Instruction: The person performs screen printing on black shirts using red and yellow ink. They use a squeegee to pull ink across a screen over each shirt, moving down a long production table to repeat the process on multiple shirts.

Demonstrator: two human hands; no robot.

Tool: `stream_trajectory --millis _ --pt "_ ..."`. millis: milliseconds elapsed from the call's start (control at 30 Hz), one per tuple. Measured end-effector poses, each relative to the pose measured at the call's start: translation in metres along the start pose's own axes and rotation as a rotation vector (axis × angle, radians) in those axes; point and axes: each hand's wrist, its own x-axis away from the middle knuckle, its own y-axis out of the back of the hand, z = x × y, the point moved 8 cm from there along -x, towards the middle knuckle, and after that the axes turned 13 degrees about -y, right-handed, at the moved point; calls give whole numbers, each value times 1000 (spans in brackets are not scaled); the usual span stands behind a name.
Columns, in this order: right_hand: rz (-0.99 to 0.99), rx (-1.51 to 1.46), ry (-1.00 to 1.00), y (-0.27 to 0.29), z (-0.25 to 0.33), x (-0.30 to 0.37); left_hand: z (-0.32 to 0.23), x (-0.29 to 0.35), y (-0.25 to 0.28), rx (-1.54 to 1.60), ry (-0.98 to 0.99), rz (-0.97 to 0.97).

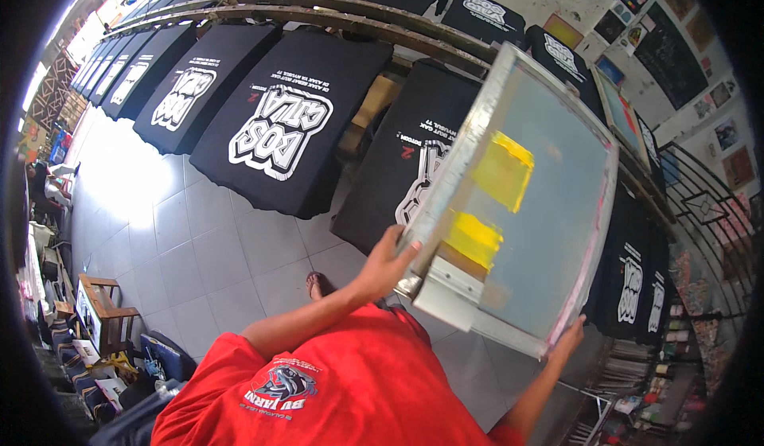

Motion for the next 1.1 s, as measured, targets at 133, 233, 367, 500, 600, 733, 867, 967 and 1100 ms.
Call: stream_trajectory --millis 133,233,367,500,600,733,867,967,1100 --pt "-132 43 55 55 -15 7 -12 11 -26 29 79 140" --pt "-178 57 15 68 -28 14 -14 9 -26 -35 63 144" --pt "-190 51 5 53 -32 30 -9 10 -10 -38 116 105" --pt "5 27 -11 -15 -12 52 15 13 40 -67 44 -25" --pt "62 146 33 -62 -29 42 14 9 85 -110 39 -103" --pt "63 199 168 -136 -23 63 46 14 152 -149 43 -286" --pt "104 301 253 -183 4 97 77 19 191 -104 122 -305" --pt "85 357 258 -197 3 93 80 17 199 -120 132 -330" --pt "87 342 249 -206 16 104 93 11 204 -76 124 -319"
